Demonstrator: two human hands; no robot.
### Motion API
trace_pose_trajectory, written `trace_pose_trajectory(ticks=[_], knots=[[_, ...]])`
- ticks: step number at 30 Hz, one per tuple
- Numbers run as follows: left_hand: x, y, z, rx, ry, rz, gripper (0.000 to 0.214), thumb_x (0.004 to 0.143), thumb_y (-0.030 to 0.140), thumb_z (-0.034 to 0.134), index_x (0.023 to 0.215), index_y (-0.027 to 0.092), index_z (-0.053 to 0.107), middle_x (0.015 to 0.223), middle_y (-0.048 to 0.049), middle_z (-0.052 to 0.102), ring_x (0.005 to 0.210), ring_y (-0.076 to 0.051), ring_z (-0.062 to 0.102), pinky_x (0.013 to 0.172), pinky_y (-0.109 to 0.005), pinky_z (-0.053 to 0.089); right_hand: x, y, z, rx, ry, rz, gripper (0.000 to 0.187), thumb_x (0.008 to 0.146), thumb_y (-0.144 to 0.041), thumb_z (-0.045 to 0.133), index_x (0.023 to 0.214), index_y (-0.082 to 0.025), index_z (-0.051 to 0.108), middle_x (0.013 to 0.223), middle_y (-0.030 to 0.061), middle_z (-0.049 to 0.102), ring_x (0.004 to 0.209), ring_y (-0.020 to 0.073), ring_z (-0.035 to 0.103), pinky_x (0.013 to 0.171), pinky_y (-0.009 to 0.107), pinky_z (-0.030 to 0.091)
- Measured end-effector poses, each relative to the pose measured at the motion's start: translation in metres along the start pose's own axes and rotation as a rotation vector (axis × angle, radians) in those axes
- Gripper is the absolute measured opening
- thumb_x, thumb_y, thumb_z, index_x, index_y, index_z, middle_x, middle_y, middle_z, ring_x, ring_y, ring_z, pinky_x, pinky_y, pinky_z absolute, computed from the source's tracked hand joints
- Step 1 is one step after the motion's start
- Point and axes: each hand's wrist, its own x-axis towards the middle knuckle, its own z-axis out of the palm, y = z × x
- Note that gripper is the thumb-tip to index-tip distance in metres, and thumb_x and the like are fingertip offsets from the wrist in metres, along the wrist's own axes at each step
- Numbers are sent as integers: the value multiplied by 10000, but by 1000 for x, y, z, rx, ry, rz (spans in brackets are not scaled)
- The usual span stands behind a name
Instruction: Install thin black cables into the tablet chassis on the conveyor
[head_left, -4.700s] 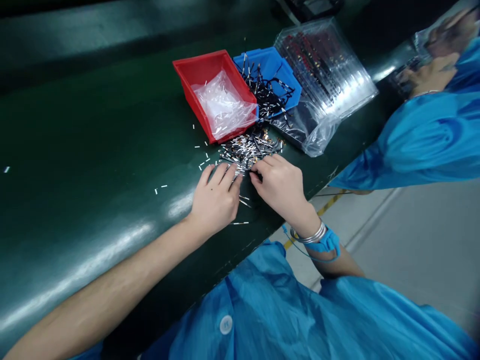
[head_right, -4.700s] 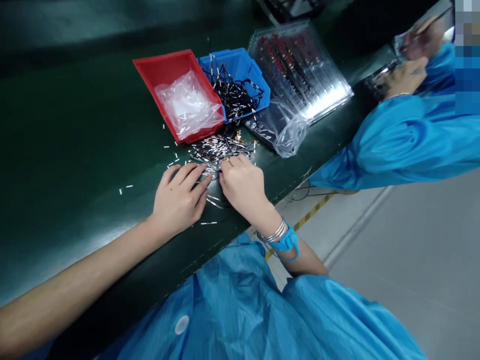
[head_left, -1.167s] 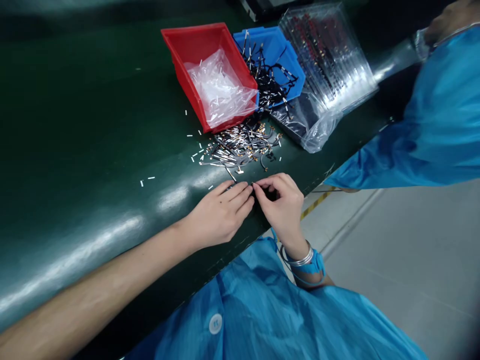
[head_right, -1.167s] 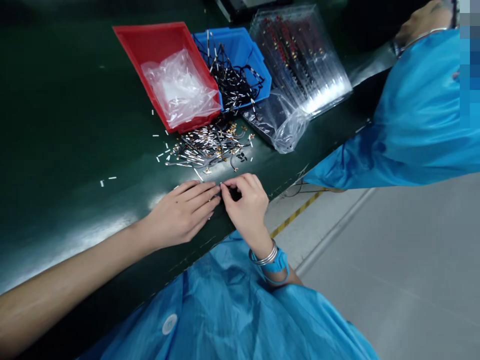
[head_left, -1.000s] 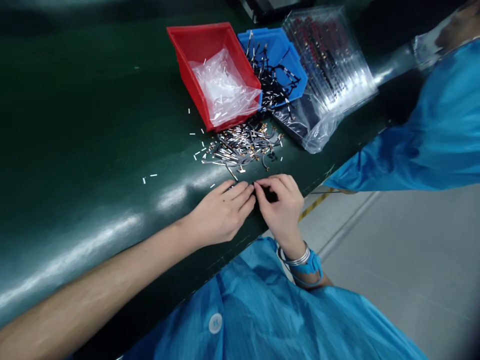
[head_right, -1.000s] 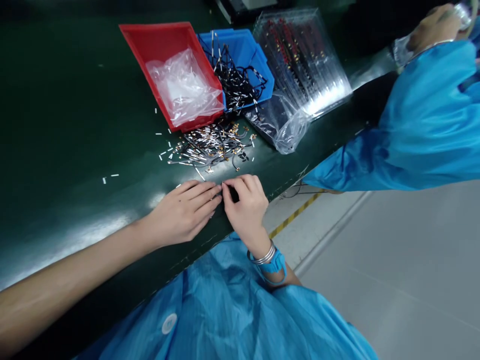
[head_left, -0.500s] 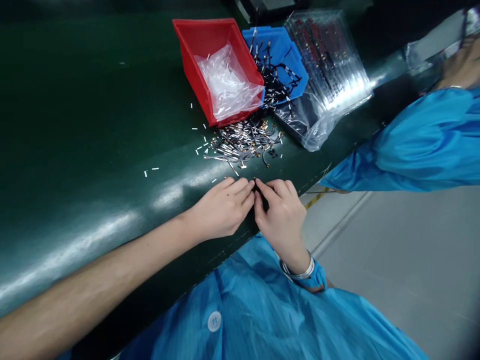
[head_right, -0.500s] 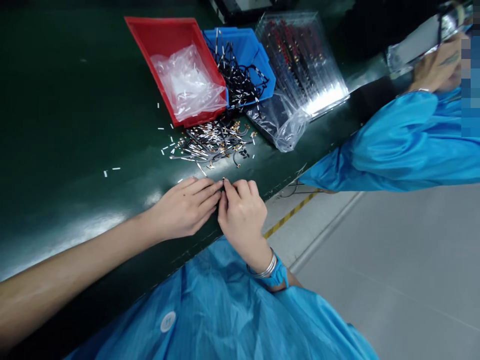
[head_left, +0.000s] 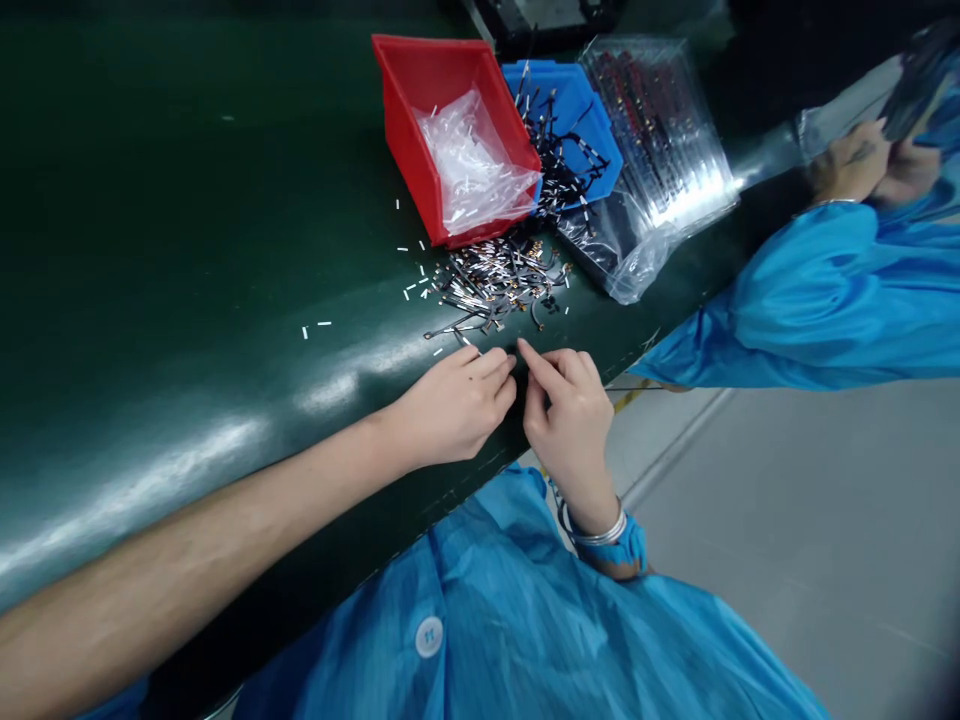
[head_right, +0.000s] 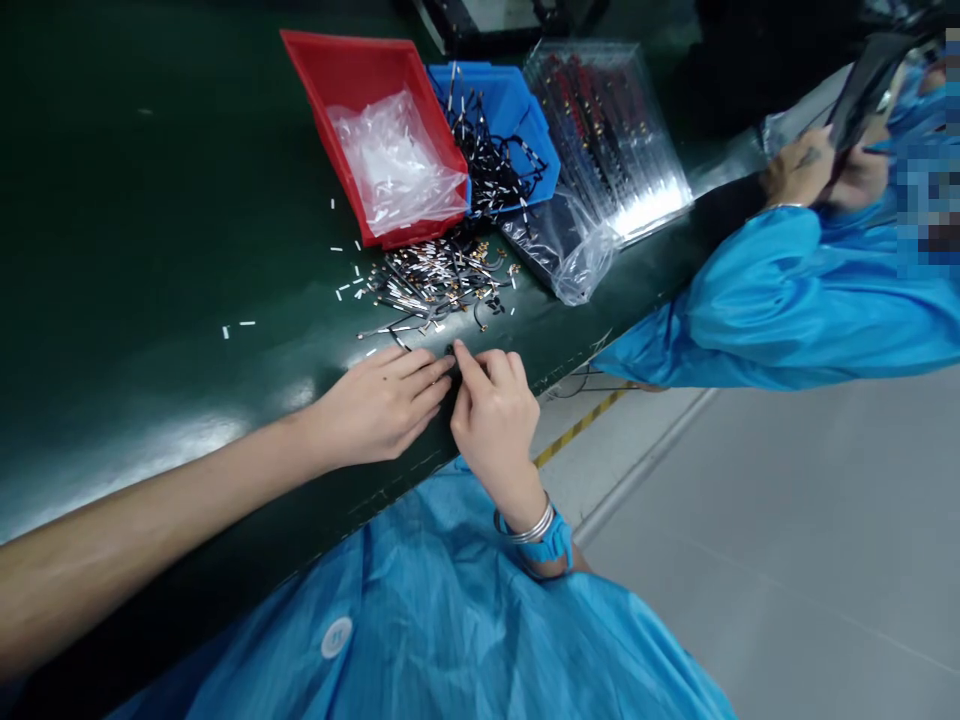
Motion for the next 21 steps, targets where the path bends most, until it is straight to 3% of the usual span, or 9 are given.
trace_pose_trajectory(ticks=[5, 8, 10, 14, 21], knots=[[0, -1, -1, -20, -7, -1, 269, 868, 187, 532, 1025, 22, 676, 988, -145, 716, 931, -255, 606, 760, -350, 466, -1, 3, -1, 75, -64, 17, 351, 904, -149, 420, 1079, -234, 713, 780, 57, 590, 763, 206, 490, 621, 347, 437], [0, -2, -2, -30, 10, -5, 264, 868, 176, 533, 1030, 24, 675, 1084, -161, 701, 966, -255, 606, 773, -347, 467, 5, 11, -1, 248, -68, 88, 304, 908, -165, 448, 1022, -252, 717, 781, 31, 601, 748, 178, 520, 649, 329, 455], [-1, -2, -3, -46, 7, -10, 261, 875, 171, 521, 1032, 34, 677, 1153, -166, 681, 998, -256, 604, 793, -351, 470, 13, 19, 1, 284, 3, 131, 225, 895, -200, 501, 955, -239, 714, 781, 22, 613, 732, 168, 532, 648, 321, 455], [-1, -3, -5, -71, 12, -25, 274, 907, 176, 465, 1021, 65, 688, 1163, -153, 683, 1043, -255, 608, 827, -360, 481, 38, 31, 9, 45, 147, 141, 94, 814, -257, 622, 754, -209, 675, 720, 33, 611, 731, 194, 523, 618, 329, 415], [0, -3, -10, -51, 85, -81, 277, 908, 166, 463, 1050, 65, 679, 1246, -157, 643, 1144, -275, 589, 879, -388, 490, 67, 42, 9, -150, -14, 48, 161, 707, -124, 590, 572, -207, 565, 591, 33, 565, 637, 183, 481, 521, 311, 297]])
